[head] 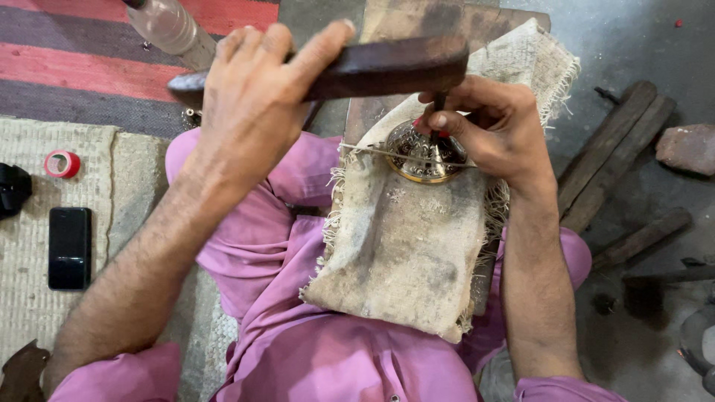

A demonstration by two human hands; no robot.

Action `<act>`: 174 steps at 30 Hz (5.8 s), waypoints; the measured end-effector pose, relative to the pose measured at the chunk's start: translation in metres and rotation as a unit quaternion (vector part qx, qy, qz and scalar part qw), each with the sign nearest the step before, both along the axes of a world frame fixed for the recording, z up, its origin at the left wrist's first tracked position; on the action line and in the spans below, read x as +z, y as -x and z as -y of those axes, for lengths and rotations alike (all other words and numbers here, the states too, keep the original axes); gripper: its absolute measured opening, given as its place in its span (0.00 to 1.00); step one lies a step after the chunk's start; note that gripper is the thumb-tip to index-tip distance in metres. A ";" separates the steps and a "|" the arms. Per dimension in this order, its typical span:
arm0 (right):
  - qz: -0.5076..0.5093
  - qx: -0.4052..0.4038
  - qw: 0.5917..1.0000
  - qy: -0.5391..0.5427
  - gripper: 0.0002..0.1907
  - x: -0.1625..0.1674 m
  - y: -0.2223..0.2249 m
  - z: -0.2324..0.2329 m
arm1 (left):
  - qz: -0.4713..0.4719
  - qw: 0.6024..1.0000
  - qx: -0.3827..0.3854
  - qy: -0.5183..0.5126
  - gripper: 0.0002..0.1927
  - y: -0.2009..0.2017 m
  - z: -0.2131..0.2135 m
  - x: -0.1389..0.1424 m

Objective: The person sits cross-legged on the floor and repeatedly hammers a small ornate metal object using a wooden mallet and a metal punch. They adjust the object's position on a cloth pad between strikes.

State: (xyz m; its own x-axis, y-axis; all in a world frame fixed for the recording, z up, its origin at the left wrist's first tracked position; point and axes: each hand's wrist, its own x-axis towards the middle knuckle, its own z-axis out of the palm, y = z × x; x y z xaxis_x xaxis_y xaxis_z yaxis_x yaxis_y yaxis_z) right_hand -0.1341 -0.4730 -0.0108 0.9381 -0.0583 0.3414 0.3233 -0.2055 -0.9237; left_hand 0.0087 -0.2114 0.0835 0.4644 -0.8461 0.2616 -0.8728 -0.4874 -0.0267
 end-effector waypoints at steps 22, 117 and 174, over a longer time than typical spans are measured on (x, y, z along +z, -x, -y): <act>0.054 -0.114 0.950 -0.284 0.08 -0.042 0.039 0.032 | -0.484 0.874 -0.019 -0.038 0.35 0.018 -0.069 -0.058; -0.073 -0.127 0.973 0.177 0.11 0.050 -0.009 -0.057 | -0.180 0.963 -0.079 0.186 0.35 -0.022 -0.049 -0.027; -0.056 -0.058 0.995 0.064 0.12 0.031 -0.006 -0.035 | -0.073 0.992 -0.018 0.100 0.37 -0.013 -0.038 -0.027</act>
